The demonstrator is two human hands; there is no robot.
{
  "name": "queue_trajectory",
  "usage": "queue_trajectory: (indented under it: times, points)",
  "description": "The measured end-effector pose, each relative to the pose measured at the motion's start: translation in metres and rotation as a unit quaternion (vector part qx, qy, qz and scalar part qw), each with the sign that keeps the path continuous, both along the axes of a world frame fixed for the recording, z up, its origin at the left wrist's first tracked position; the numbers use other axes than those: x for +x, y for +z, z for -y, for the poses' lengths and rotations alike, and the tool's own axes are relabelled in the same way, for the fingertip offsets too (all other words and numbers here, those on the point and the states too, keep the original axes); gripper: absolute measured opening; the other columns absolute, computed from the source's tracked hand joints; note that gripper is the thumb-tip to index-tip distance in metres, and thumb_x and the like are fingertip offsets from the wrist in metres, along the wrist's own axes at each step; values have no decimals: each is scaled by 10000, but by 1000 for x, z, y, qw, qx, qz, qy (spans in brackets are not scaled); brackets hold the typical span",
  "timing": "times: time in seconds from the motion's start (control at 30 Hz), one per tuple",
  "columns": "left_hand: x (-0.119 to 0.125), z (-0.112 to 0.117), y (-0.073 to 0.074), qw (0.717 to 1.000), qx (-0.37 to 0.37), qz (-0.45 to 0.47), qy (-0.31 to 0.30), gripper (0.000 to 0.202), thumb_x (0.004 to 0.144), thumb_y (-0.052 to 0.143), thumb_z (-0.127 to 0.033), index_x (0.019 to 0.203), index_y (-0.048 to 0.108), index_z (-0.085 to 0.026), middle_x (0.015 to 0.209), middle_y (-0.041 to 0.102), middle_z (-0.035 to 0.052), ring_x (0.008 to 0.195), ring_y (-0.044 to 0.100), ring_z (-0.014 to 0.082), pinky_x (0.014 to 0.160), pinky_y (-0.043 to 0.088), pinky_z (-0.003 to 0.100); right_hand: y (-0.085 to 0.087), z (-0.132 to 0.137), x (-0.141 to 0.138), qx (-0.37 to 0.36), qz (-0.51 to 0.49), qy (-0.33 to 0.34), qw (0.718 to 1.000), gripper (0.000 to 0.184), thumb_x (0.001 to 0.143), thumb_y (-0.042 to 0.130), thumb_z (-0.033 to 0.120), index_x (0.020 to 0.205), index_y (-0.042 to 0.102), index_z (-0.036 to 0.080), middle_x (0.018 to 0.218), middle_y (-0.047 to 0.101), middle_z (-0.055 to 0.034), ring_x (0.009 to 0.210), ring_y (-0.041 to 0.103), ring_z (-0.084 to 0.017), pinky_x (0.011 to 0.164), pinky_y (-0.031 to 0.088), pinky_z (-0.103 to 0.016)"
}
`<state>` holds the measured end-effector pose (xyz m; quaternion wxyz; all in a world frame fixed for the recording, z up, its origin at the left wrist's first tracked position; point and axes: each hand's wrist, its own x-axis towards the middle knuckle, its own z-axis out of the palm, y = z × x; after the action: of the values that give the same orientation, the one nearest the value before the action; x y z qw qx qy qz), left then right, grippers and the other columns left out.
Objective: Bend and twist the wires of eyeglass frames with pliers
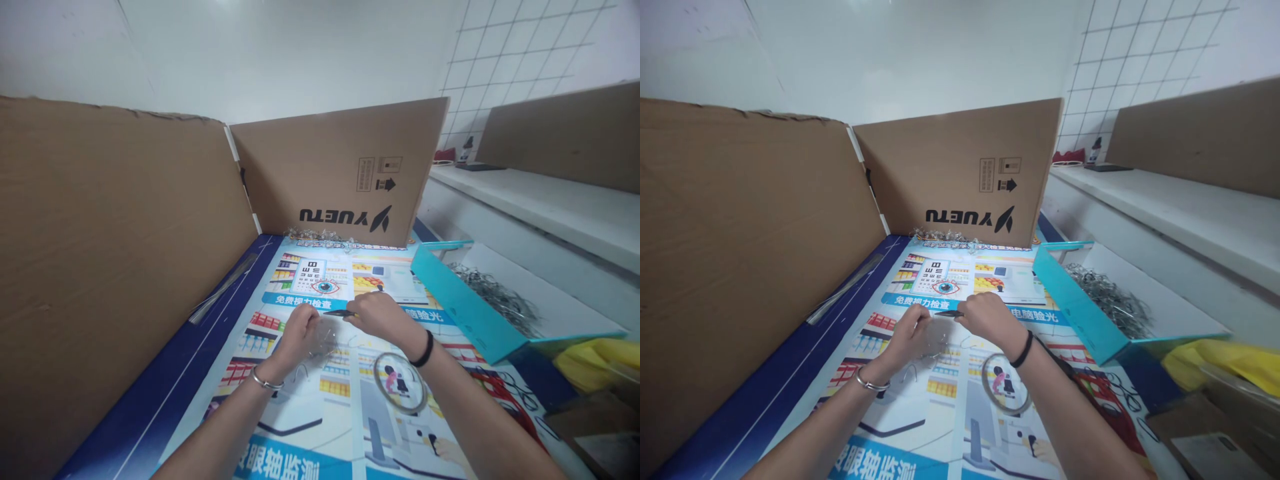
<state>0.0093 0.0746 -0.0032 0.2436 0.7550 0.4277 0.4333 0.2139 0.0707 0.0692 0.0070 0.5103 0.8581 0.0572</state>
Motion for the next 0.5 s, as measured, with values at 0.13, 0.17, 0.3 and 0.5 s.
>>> queue_trajectory:
  times: [0.13,0.17,0.3,0.5]
  points:
    - [1,1,3,999,-9,28,19,117,831,433,-171,718,460,-188,736,503,4,703,465,154,655,369,277,2,1,1,-7,-4,0,1000,298,861,485,435,872,668,200,849,690,-73,813,627,-200,632,360,-266]
    - [1,1,3,999,-10,33,21,115,829,437,-174,718,461,-188,733,501,3,702,465,153,657,370,278,2,2,1,-8,-6,0,1000,296,858,487,434,870,670,202,842,690,-71,809,627,-200,627,359,-264]
    - [1,0,2,999,-6,29,19,116,846,438,-199,732,458,-188,745,493,4,718,461,154,683,373,286,3,5,-2,-10,-5,3,1000,287,849,489,426,859,678,211,814,689,-64,783,629,-199,610,355,-258]
    - [-1,-2,-1,1000,15,8,23,115,859,422,-203,750,454,-190,768,500,11,738,464,157,680,380,289,0,6,-6,-12,6,6,1000,263,834,506,391,820,683,197,793,685,-79,788,631,-207,638,370,-266]
